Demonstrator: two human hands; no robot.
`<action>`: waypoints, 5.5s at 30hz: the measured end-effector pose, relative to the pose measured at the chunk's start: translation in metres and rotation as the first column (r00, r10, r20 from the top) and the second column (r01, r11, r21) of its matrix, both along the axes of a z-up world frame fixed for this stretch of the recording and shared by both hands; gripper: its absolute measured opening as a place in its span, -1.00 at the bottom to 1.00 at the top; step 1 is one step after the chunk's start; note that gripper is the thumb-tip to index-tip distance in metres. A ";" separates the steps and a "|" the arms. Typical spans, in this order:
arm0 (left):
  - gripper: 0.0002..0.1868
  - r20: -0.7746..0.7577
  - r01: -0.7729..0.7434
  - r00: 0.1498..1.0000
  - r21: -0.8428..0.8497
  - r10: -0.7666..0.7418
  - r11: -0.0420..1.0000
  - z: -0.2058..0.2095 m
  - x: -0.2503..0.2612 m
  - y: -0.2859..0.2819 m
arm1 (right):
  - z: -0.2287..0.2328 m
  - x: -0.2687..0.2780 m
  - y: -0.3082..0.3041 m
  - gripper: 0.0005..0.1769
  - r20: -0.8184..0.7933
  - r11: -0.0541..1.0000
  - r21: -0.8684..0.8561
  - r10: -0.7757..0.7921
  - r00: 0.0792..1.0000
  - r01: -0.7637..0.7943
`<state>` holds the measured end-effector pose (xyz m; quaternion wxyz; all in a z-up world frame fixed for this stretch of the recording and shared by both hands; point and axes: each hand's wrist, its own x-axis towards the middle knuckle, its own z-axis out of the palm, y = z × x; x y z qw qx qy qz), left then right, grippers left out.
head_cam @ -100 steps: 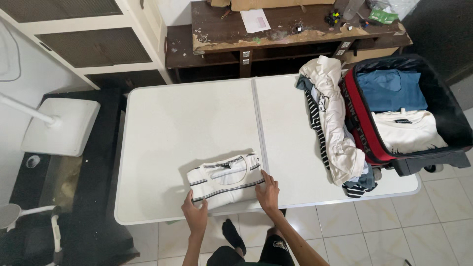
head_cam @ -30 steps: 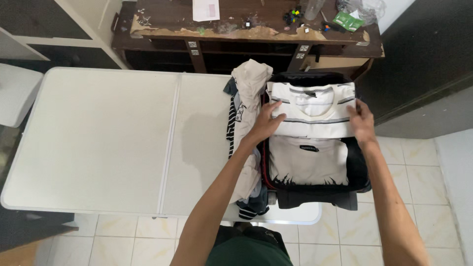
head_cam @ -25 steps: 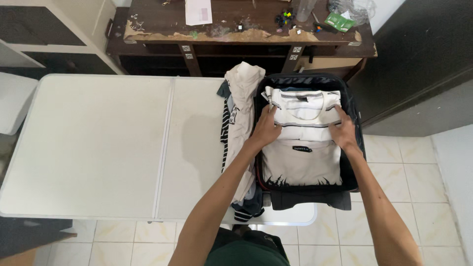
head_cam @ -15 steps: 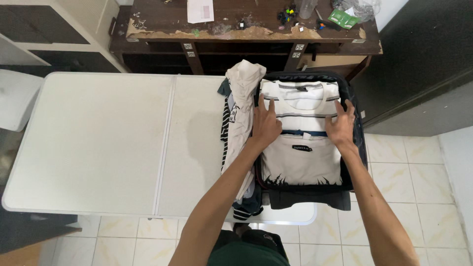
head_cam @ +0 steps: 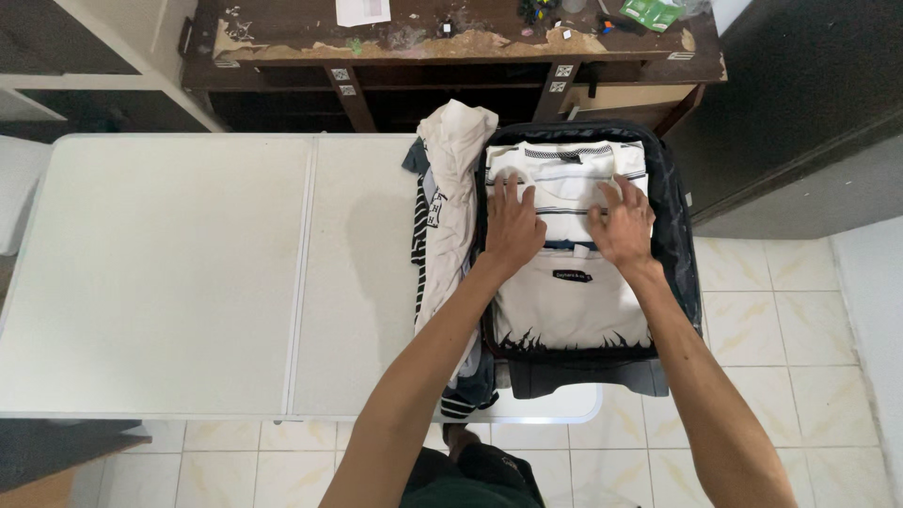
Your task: The person folds a striped shirt and a white graphic shirt on a white table and places them into an open suitcase.
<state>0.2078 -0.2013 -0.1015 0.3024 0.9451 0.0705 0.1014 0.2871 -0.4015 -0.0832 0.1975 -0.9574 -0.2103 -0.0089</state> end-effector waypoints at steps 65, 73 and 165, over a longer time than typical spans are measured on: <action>-0.70 -0.330 -0.430 0.898 -0.793 0.291 0.431 -0.035 -0.276 0.203 | -0.045 -0.224 0.237 -0.70 -0.213 0.810 0.585 0.201 0.956 -0.040; -0.76 -0.223 -0.360 0.924 -0.783 0.312 0.507 -0.046 -0.314 0.260 | -0.146 -0.248 0.294 -0.37 -0.637 0.713 0.594 0.136 0.758 0.371; -0.70 -0.122 -0.384 0.913 0.059 0.388 0.922 -0.115 -0.594 0.511 | -0.120 -0.387 0.388 -0.16 -0.277 0.967 -0.201 0.096 0.956 -0.156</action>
